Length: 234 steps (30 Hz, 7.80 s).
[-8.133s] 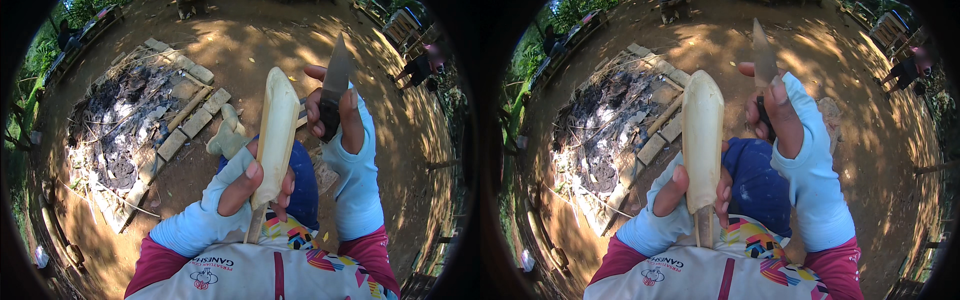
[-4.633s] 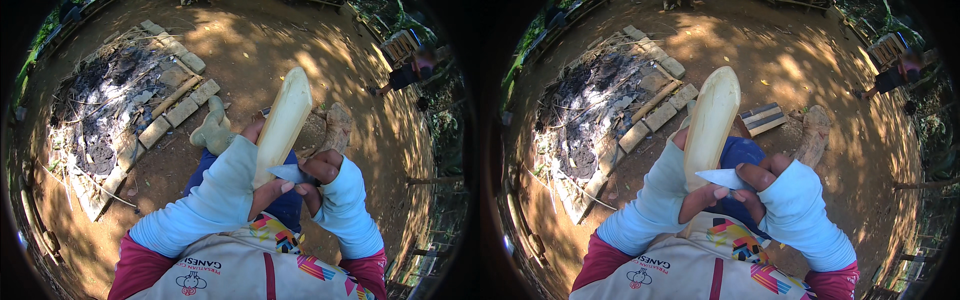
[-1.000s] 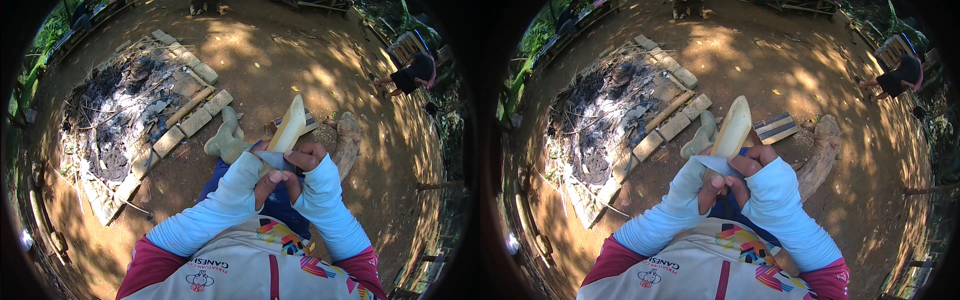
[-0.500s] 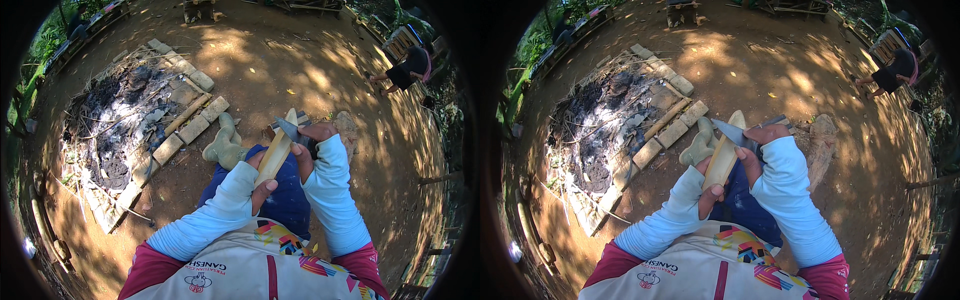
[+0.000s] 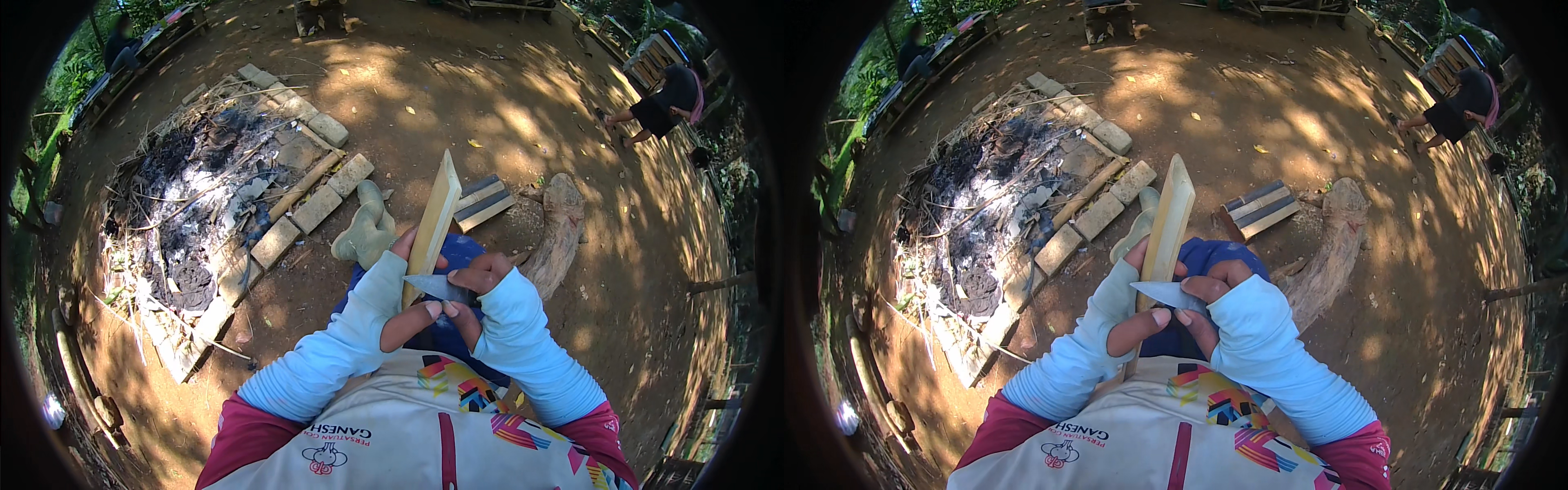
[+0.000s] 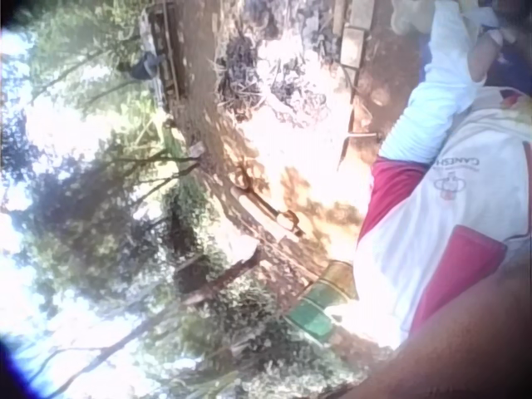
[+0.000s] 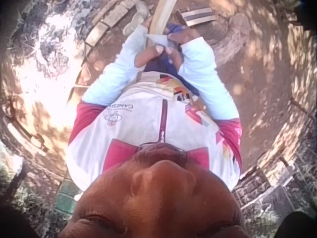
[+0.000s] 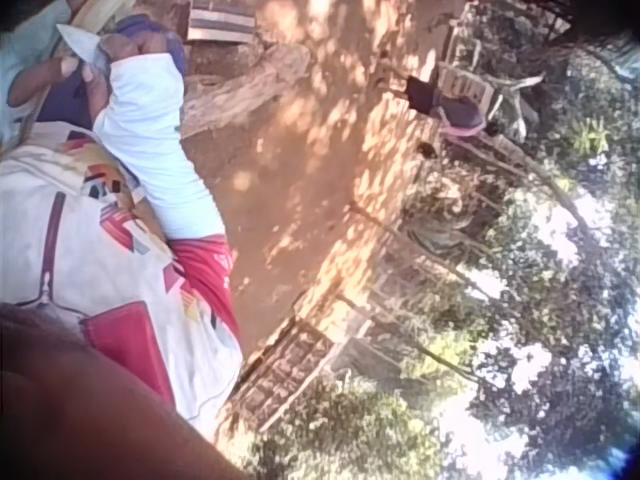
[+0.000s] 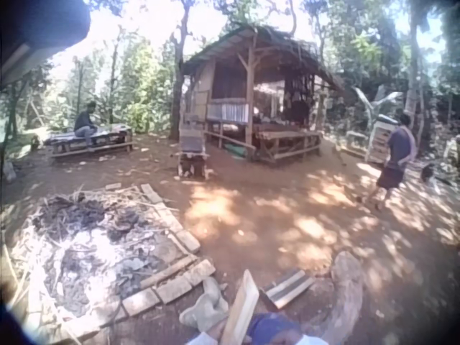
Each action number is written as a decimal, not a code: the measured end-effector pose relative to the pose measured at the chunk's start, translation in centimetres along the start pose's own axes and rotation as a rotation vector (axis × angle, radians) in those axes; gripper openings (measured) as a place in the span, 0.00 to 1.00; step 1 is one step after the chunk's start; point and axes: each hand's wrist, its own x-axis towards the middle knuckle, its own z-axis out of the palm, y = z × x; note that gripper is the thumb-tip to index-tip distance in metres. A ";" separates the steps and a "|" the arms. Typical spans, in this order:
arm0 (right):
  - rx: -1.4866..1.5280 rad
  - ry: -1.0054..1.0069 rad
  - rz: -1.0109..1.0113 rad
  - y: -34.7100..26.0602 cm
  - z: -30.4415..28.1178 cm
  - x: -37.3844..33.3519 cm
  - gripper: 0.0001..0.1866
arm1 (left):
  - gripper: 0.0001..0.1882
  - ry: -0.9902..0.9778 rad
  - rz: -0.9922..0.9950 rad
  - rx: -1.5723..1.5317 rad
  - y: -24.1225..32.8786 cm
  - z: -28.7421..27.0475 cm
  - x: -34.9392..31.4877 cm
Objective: The person sits on the ground and carves a piece of light-colored wood using a small knife. They hold the wood in their left hand and use the knife in their right hand to shave off thin strips of wood, shaping the object. The person rotates the wood periodically to work on different sides.
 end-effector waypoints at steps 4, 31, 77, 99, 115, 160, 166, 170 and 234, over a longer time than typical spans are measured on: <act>-0.026 -0.002 0.011 0.1 0.3 -0.4 0.17 | 0.44 0.013 0.012 0.009 -0.4 0.1 -0.1; -0.157 0.156 0.065 1.2 0.4 -0.4 0.15 | 0.27 0.064 0.009 0.019 0.2 2.9 0.4; 0.602 0.073 0.586 2.5 3.1 1.4 0.18 | 0.49 0.144 0.069 0.584 -1.9 1.6 -0.2; 0.561 -0.013 0.560 2.0 2.7 0.6 0.19 | 0.48 0.163 0.012 0.127 -4.6 0.9 3.3; 0.753 0.087 0.623 3.6 2.6 0.8 0.22 | 0.53 0.008 0.118 0.515 -5.1 -0.5 1.5; 0.171 0.107 0.718 13.7 0.8 -6.1 0.23 | 0.24 0.182 -0.069 -0.357 2.7 -0.3 0.8; 0.166 0.028 0.725 12.8 1.0 -5.8 0.22 | 0.23 0.157 -0.058 -0.312 2.4 -0.3 0.6; 0.076 -0.095 0.701 9.7 0.2 -5.1 0.19 | 0.25 0.163 -0.044 -0.340 2.3 -0.2 0.5; -0.050 -0.136 -0.084 -1.8 -6.8 0.2 0.18 | 0.23 0.177 0.145 -0.002 4.2 2.7 -1.2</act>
